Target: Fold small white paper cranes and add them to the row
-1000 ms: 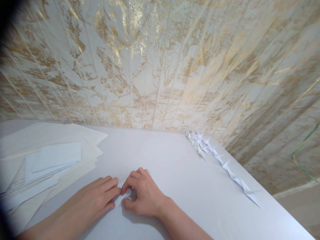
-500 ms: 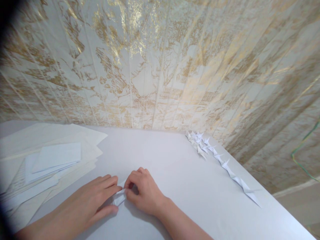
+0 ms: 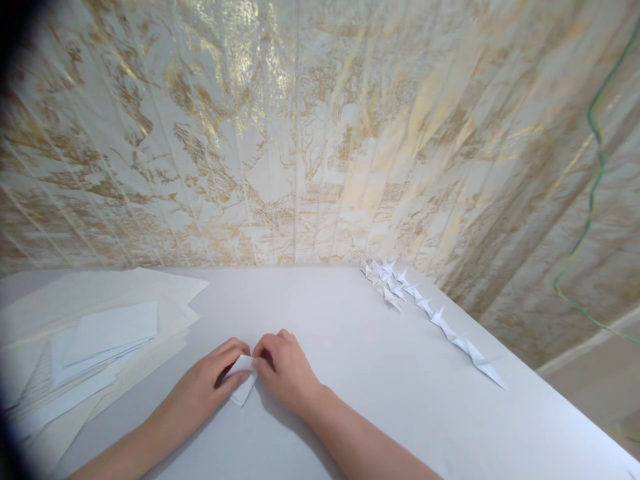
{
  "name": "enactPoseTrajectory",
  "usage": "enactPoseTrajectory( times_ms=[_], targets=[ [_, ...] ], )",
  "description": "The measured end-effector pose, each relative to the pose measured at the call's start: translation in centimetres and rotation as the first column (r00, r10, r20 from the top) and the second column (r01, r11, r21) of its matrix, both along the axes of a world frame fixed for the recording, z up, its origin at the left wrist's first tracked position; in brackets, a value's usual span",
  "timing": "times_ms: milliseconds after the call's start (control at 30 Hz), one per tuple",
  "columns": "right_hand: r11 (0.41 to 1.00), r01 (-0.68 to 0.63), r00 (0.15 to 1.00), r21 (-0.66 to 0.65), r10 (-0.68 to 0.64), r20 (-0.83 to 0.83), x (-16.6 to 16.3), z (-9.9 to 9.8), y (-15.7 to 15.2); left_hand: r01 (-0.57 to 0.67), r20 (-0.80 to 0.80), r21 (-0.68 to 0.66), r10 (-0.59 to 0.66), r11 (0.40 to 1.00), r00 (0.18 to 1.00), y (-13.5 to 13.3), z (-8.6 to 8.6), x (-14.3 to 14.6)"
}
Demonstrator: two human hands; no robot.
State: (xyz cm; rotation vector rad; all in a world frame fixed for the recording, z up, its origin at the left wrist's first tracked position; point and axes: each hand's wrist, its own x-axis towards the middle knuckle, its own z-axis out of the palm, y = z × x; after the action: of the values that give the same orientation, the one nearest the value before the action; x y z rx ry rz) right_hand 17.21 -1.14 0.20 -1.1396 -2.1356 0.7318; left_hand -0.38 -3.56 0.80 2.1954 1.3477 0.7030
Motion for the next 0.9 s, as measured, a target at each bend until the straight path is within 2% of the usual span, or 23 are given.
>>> enactPoseTrajectory(
  times_ms=[100,200,467,767,900],
  targets=[
    [0.995,0.099,0.994,-0.028,-0.099,-0.034,0.6,0.1,0.8,-0.020,0.008,0.029,0.020,0.999,1.000,0.7,0.1,0.9],
    [0.992,0.128,0.991,-0.021,-0.129,-0.030,1.7,0.1,1.8,-0.021,-0.008,0.080,0.022,0.997,1.000,1.4,0.0,2.0],
    [0.998,-0.012,0.999,-0.054,0.014,0.041,2.7,0.1,4.3,-0.046,-0.059,0.132,0.054,0.990,0.997,1.9,-0.3,3.1],
    [0.995,-0.049,0.998,-0.086,0.051,0.025,3.1,0.1,3.7,-0.088,-0.065,0.050,0.091,0.995,0.994,2.6,-0.4,2.8],
    [0.992,0.025,0.998,-0.121,-0.019,0.054,2.7,0.4,3.4,-0.117,-0.013,-0.069,0.117,0.991,0.993,3.2,-0.7,2.6]
  ],
)
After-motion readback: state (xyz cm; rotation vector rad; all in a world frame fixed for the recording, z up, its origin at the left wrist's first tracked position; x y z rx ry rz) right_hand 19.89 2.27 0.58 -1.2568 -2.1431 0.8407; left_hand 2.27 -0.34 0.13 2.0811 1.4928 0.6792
